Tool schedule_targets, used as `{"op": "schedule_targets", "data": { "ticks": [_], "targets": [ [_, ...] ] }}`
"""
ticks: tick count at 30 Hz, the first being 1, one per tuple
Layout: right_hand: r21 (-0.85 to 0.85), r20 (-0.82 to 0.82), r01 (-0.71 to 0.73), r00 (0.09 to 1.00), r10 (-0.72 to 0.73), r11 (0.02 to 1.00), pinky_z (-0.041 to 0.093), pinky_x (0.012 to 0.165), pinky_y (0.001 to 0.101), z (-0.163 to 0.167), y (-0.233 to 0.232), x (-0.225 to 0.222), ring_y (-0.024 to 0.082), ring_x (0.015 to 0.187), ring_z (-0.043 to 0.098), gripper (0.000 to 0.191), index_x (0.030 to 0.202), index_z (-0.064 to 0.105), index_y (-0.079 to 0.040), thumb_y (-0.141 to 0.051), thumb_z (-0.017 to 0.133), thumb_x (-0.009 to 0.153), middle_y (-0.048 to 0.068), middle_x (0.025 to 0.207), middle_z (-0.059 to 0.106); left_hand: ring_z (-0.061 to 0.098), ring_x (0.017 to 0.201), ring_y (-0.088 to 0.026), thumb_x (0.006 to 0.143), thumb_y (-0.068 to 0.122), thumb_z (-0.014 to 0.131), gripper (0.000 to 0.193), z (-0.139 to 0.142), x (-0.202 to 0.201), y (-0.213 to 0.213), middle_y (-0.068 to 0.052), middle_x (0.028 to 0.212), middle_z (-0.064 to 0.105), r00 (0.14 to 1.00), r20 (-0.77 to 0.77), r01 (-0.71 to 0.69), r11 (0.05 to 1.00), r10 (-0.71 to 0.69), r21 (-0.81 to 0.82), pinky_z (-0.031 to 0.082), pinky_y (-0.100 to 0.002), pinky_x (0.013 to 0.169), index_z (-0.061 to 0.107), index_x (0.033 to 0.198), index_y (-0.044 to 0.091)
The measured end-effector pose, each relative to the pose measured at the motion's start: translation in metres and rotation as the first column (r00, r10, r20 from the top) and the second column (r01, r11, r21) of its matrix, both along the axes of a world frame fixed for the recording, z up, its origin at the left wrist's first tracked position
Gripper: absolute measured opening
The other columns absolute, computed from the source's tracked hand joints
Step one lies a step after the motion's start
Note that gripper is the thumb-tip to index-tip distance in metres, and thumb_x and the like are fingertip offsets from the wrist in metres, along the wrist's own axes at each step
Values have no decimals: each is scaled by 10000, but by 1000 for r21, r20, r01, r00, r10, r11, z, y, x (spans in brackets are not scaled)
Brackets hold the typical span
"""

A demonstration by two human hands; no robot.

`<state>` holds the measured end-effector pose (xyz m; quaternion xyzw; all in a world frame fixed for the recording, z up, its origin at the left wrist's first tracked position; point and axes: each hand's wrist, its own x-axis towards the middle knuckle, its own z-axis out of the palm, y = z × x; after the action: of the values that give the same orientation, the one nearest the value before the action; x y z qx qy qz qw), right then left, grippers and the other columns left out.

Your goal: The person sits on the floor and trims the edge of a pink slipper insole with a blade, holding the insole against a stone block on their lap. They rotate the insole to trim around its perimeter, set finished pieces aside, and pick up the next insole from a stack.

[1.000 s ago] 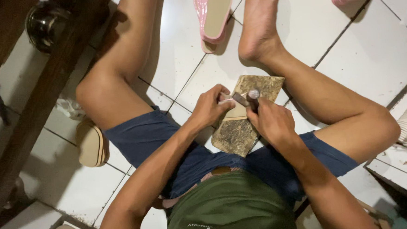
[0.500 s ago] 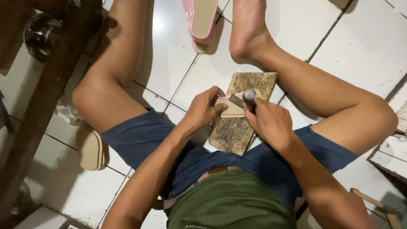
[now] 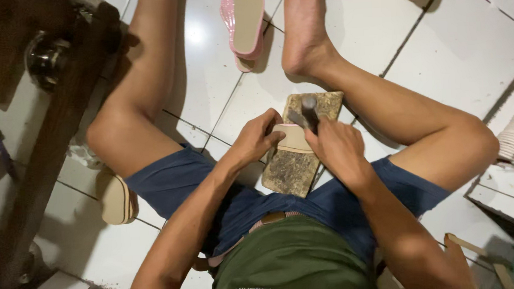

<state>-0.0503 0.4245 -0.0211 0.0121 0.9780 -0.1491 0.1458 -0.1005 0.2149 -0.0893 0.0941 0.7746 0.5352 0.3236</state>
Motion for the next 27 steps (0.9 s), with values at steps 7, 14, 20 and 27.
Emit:
{"op": "schedule_targets", "data": {
  "ticks": [7, 14, 20, 27],
  "targets": [
    [-71, 11, 20, 1000, -19, 997, 552, 629, 533, 3, -10, 4, 435, 660, 699, 396, 1027, 667, 9, -372, 655, 924, 220, 713, 706, 602, 745, -114, 818, 108, 820, 277, -5, 7, 9, -35, 815, 655, 963, 74, -270, 946, 261, 177, 518, -287, 671, 648, 1009, 7],
    [-105, 44, 47, 998, -43, 993, 557, 679, 528, 2, -6, -4, 438, 725, 703, 376, 963, 692, -9, -382, 654, 955, 243, 759, 698, 609, 704, -103, 909, 148, 741, 226, -12, 8, -1, -26, 803, 650, 999, -49, 12, 999, -9, 51, 502, -282, 660, 638, 1067, 24],
    [-39, 117, 19, 993, -14, 999, 555, 692, 543, 4, -6, 1, 445, 732, 707, 429, 988, 684, 16, -409, 642, 944, 250, 754, 707, 590, 736, -101, 813, 81, 801, 271, -10, 16, 9, -17, 844, 649, 904, 248, -412, 866, 349, 283, 513, -295, 660, 641, 1017, -2],
    [-114, 96, 70, 994, -59, 991, 552, 715, 542, 4, -5, -4, 447, 758, 705, 415, 986, 694, 10, -399, 649, 931, 258, 762, 704, 583, 719, -91, 899, 122, 738, 184, -12, 9, 0, -12, 790, 636, 997, 16, -75, 991, 73, 113, 492, -272, 657, 642, 1013, 15]
  ]
}}
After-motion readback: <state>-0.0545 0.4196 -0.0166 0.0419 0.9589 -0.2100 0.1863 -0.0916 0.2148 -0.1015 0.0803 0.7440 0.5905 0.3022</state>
